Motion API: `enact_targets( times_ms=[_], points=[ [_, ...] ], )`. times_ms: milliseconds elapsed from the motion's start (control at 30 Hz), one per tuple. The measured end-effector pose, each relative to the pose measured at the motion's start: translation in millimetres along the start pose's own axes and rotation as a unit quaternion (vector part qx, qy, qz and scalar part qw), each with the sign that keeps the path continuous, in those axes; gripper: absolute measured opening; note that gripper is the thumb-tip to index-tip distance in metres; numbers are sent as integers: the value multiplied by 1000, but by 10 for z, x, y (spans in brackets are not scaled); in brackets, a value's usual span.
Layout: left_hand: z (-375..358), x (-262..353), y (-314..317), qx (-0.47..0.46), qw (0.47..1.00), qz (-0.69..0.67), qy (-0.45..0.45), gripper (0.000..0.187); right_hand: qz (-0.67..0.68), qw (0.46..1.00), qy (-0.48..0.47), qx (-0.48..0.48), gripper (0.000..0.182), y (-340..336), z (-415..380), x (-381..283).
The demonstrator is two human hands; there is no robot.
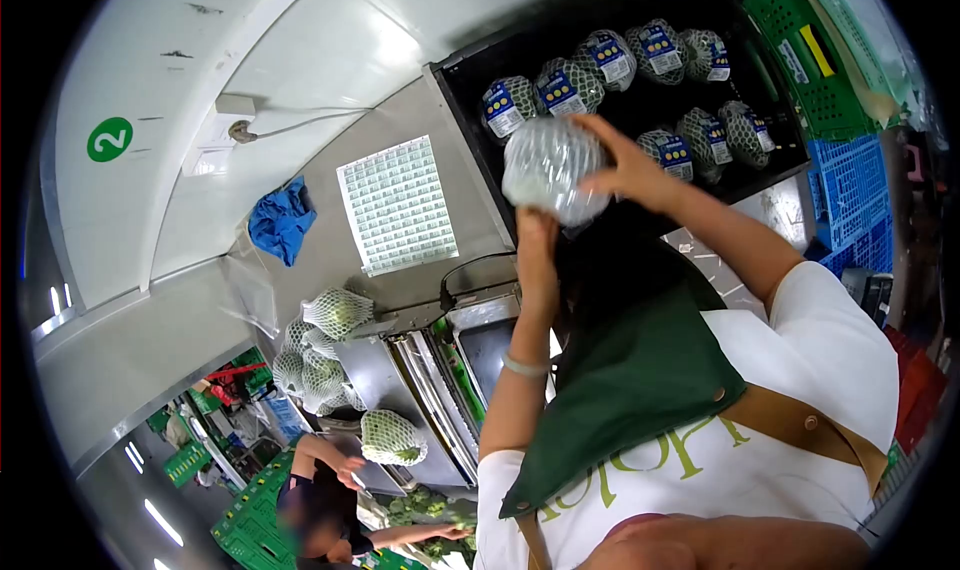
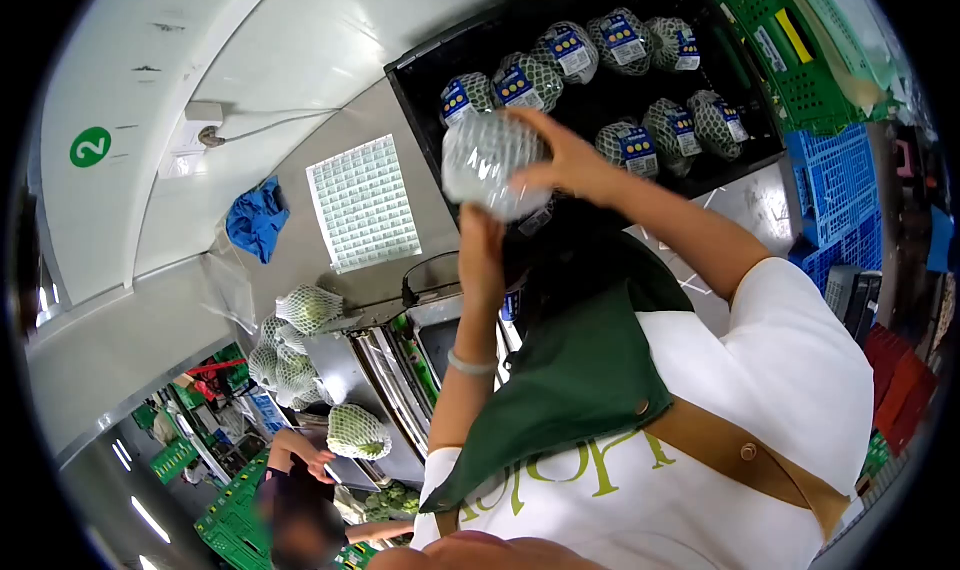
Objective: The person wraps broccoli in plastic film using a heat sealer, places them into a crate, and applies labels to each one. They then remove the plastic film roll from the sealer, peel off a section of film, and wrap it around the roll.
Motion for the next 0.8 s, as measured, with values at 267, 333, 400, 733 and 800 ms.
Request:
enact_targets(
  times_ms=[267,333,400,733,800],
  points=[
    [233,-217,235,-99,781,602,135,51,-323,939,-35,-107,83,-109,1027,881],
    [218,-262,212,-83,785,596,147,49,-378,920,-59,-82,88,15,1020,955],
    [234,-271,202,-73,790,590,149,47,-412,906,-56,-81,88,31,1057,955],
    [-236,-28,-19,-41,897,336,283,50,-555,799,-212,-98,78,269,1006,796],
    [-813,362,-291,-26,943,157,292,43,-518,799,-301,-49,64,703,755,406]
  ],
)
Point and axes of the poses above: each hand's wrist, its own z-axis towards the middle knuckle, its own y-axis out of the palm, x = y × z, the point moved 3 cm from there along z, towards the middle knuckle, and after that the axes turned 6 degrees about z, right-handed, at the moved point
